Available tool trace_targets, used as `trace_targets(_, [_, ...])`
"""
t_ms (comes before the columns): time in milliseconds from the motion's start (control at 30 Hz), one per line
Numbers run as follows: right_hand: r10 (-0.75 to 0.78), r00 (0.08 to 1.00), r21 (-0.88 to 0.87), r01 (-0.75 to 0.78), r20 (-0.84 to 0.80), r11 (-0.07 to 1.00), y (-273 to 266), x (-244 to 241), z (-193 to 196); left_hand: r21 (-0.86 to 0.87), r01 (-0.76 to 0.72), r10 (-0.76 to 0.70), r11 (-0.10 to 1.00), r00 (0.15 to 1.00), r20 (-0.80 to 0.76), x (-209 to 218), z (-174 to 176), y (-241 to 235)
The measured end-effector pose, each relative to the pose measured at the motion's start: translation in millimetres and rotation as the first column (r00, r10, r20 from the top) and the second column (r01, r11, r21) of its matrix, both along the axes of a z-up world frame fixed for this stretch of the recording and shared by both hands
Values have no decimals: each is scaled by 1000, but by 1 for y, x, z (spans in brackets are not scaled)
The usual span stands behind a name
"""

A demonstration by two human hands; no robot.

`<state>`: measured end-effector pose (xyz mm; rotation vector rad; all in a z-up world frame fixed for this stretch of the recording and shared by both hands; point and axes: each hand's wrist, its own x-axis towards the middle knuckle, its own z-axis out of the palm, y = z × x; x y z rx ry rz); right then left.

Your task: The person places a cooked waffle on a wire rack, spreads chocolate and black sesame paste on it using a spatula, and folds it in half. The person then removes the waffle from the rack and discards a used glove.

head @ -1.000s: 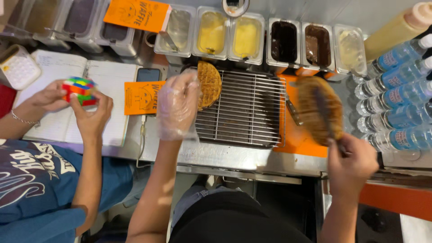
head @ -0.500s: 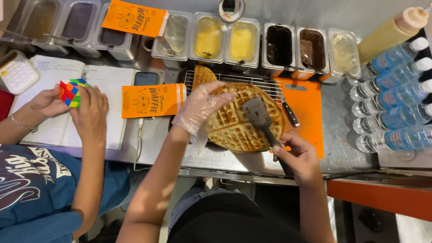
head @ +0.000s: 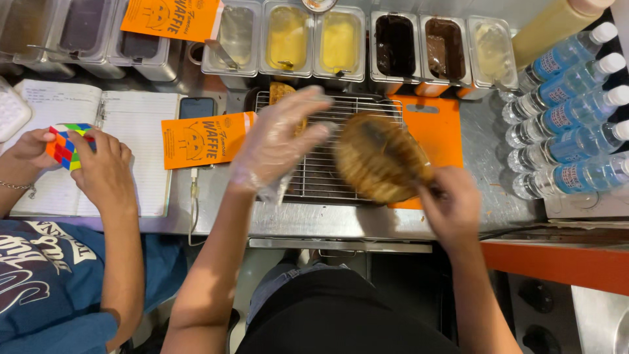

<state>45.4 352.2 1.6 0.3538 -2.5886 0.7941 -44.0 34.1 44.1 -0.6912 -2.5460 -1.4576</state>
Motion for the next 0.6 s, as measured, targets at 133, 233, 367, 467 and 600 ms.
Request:
trace_targets(133, [-263,947,70,280,-183,958,32,4,-9,22,-215,199,976,934,295,14,-34,-20])
trace_targets(233, [-191,957,-421,269,219,866,24,7,-35,24,-206,175,978,881,439,20,-65,-3])
trace_targets(367, [206,894,-809,237,399,539,-11,0,-79,323,-247,30,914,832,553,10,-93,37])
trace_targets(467, [277,829,-831,339,485,441,-16,-2,-102,269,-296,98,916,818,567,-2,-103,44])
trace_targets(600, [87,774,-636,444,627,632,18,16,-106,-4,-205,192,979,910,368,-33,-103,38])
